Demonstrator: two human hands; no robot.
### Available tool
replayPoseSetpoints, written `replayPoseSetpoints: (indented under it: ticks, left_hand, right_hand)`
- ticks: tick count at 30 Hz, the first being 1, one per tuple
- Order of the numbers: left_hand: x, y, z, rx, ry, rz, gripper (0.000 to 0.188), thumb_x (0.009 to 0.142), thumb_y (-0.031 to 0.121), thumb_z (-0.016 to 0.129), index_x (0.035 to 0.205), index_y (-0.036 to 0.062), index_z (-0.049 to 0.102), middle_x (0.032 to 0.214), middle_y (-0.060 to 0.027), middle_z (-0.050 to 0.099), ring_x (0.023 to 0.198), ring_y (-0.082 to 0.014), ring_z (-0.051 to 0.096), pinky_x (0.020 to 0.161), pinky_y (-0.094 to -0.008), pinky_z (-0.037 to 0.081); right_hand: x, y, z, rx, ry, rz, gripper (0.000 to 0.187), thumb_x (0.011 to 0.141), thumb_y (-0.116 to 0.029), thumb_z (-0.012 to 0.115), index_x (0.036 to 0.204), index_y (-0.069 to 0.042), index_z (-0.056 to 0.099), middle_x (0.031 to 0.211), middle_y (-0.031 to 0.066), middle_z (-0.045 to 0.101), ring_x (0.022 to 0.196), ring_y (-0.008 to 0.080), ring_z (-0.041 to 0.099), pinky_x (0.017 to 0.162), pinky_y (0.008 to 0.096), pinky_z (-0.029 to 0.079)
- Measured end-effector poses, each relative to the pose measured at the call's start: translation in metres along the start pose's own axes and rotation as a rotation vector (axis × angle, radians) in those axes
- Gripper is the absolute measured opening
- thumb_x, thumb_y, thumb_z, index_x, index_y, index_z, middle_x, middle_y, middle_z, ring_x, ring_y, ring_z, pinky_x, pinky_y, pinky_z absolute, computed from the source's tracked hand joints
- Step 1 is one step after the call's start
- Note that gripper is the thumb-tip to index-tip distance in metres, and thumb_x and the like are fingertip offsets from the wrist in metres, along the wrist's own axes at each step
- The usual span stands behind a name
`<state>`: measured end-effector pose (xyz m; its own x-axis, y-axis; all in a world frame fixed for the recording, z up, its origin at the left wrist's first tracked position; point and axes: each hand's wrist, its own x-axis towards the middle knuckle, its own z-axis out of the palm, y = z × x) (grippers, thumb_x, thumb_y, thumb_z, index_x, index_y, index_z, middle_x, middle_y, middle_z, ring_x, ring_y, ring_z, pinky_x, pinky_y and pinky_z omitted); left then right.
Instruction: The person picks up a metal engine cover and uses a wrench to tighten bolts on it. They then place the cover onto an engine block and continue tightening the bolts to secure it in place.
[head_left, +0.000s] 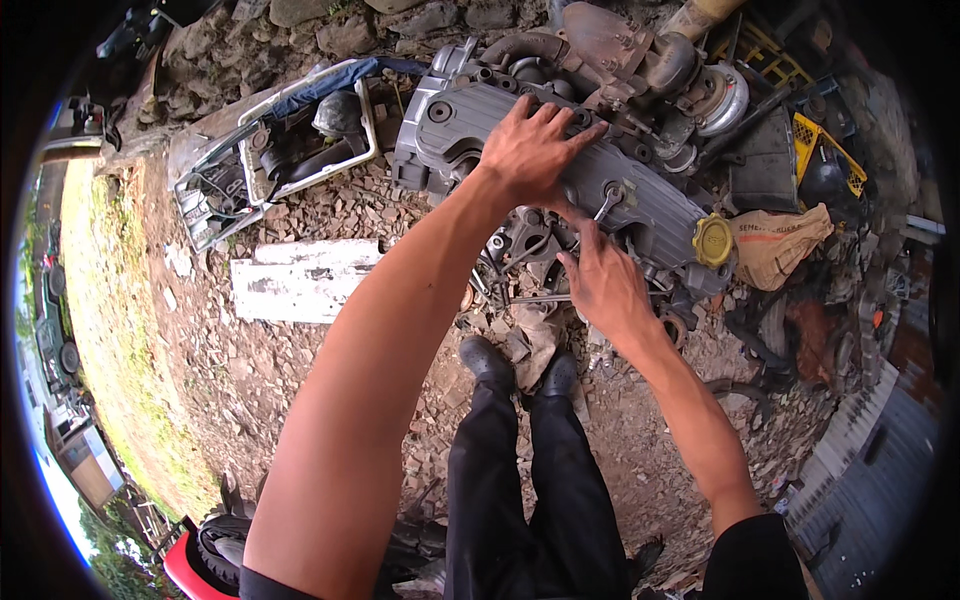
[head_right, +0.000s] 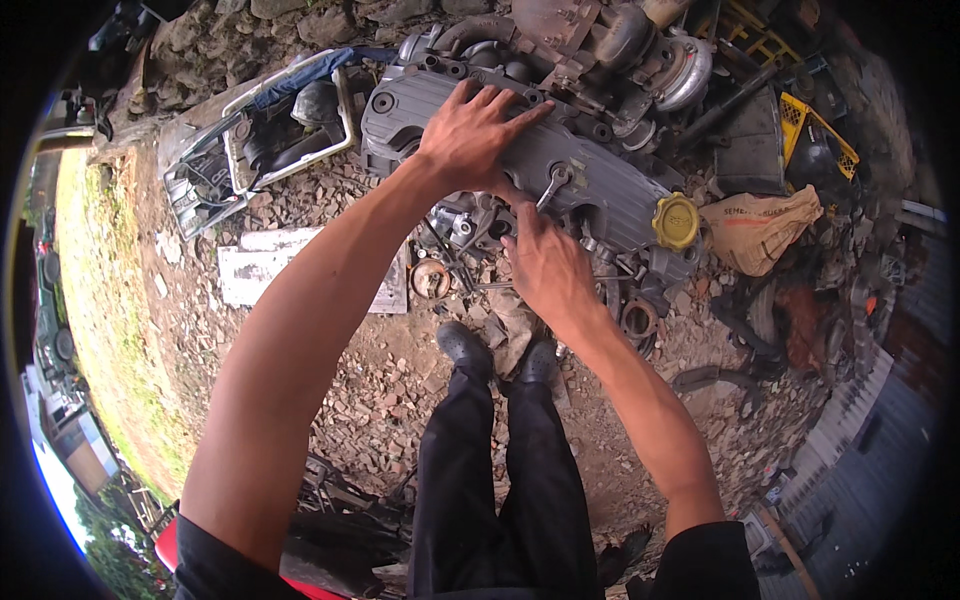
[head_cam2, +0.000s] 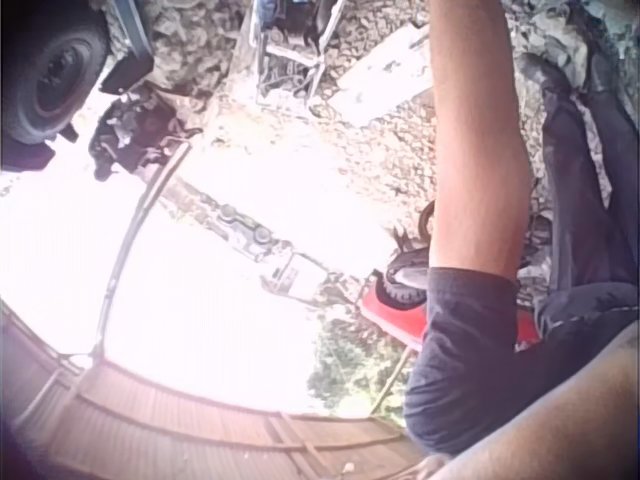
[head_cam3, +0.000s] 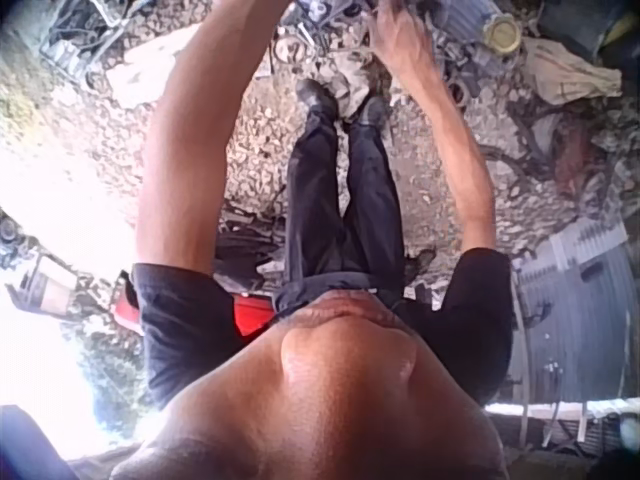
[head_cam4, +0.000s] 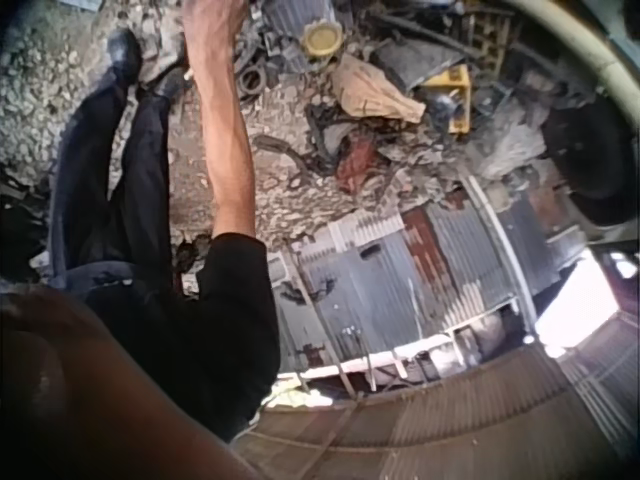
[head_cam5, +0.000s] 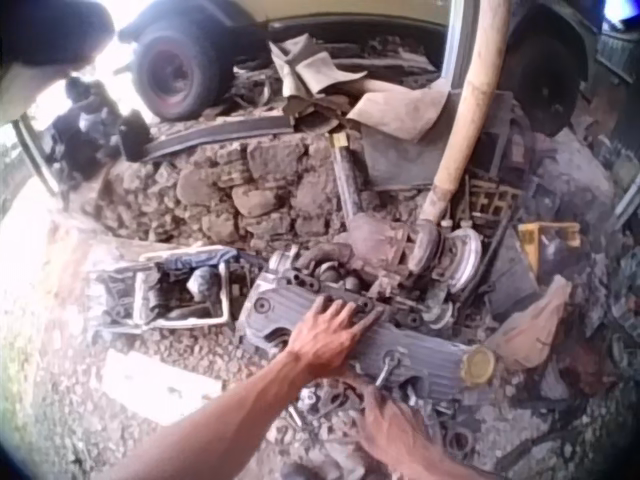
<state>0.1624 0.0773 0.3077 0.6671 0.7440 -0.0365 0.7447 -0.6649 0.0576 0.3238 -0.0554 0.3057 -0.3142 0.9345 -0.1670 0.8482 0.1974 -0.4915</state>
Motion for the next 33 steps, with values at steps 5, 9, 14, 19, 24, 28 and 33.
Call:
replayPoseSetpoints:
  ticks: [5, 9, 14, 19, 24, 28, 33]
  left_hand:
    - [0.000, -0.016, -0.003, -0.016, -0.003, 0.086, 0.130, 0.056, 0.081, 0.076, 0.159, 0.0177, 0.027, 0.149, -0.0160, 0.045, 0.140, -0.0316, 0.041, 0.121, -0.0526, 0.022]
    - [-0.019, -0.044, -0.009, 0.007, 0.040, -0.036, 0.130, 0.051, 0.080, 0.079, 0.157, 0.0242, 0.029, 0.154, -0.0114, 0.040, 0.147, -0.0320, 0.032, 0.117, -0.0665, 0.019]
    - [-0.028, -0.051, -0.014, -0.038, -0.004, -0.155, 0.126, 0.047, 0.078, 0.082, 0.155, 0.0357, 0.033, 0.155, -0.0118, 0.037, 0.147, -0.0311, 0.030, 0.112, -0.0730, 0.022]
    - [-0.029, -0.050, -0.017, -0.076, -0.040, -0.168, 0.125, 0.047, 0.076, 0.084, 0.155, 0.0379, 0.033, 0.154, -0.0135, 0.038, 0.147, -0.0316, 0.031, 0.112, -0.0716, 0.022]
    - [-0.025, -0.049, -0.015, -0.047, -0.026, -0.145, 0.124, 0.048, 0.075, 0.084, 0.155, 0.0371, 0.032, 0.153, -0.0108, 0.039, 0.147, -0.0306, 0.030, 0.111, -0.0710, 0.023]
    - [-0.028, -0.053, -0.007, -0.019, 0.016, -0.153, 0.125, 0.047, 0.076, 0.084, 0.154, 0.0367, 0.034, 0.153, -0.0090, 0.040, 0.147, -0.0302, 0.031, 0.112, -0.0704, 0.024]
    - [-0.025, -0.051, -0.003, -0.050, 0.052, -0.144, 0.125, 0.046, 0.076, 0.083, 0.153, 0.0362, 0.036, 0.152, -0.0080, 0.041, 0.146, -0.0302, 0.031, 0.112, -0.0703, 0.024]
  right_hand:
    - [0.004, 0.022, -0.017, -0.237, -0.024, -0.308, 0.036, 0.092, -0.019, 0.066, 0.118, 0.003, 0.054, 0.092, 0.0191, 0.062, 0.091, 0.0372, 0.064, 0.081, 0.0474, 0.053]
    - [0.011, 0.031, -0.021, -0.426, -0.035, -0.429, 0.033, 0.090, -0.023, 0.067, 0.112, 0.000, 0.060, 0.093, 0.0135, 0.064, 0.087, 0.0305, 0.065, 0.079, 0.0430, 0.053]
    - [0.025, 0.030, -0.027, -0.495, -0.073, -0.584, 0.032, 0.087, -0.027, 0.070, 0.107, -0.003, 0.062, 0.088, 0.0079, 0.066, 0.083, 0.0258, 0.065, 0.073, 0.0394, 0.052]
    - [0.054, 0.012, -0.041, -0.370, -0.091, -0.685, 0.030, 0.084, -0.024, 0.074, 0.105, -0.006, 0.061, 0.082, 0.0076, 0.065, 0.081, 0.0273, 0.065, 0.070, 0.0397, 0.051]
    - [0.089, 0.010, -0.049, -0.129, -0.068, -0.661, 0.035, 0.080, -0.022, 0.078, 0.107, -0.009, 0.060, 0.082, 0.0101, 0.065, 0.080, 0.0320, 0.065, 0.068, 0.0415, 0.051]
    - [0.107, 0.002, -0.054, 0.069, -0.093, -0.556, 0.030, 0.081, -0.018, 0.078, 0.105, -0.007, 0.062, 0.081, 0.0131, 0.064, 0.074, 0.0333, 0.063, 0.065, 0.0423, 0.048]
    - [0.136, 0.013, -0.062, 0.117, -0.126, -0.409, 0.024, 0.083, -0.013, 0.075, 0.100, -0.003, 0.063, 0.073, 0.0144, 0.057, 0.065, 0.0272, 0.055, 0.063, 0.0378, 0.045]
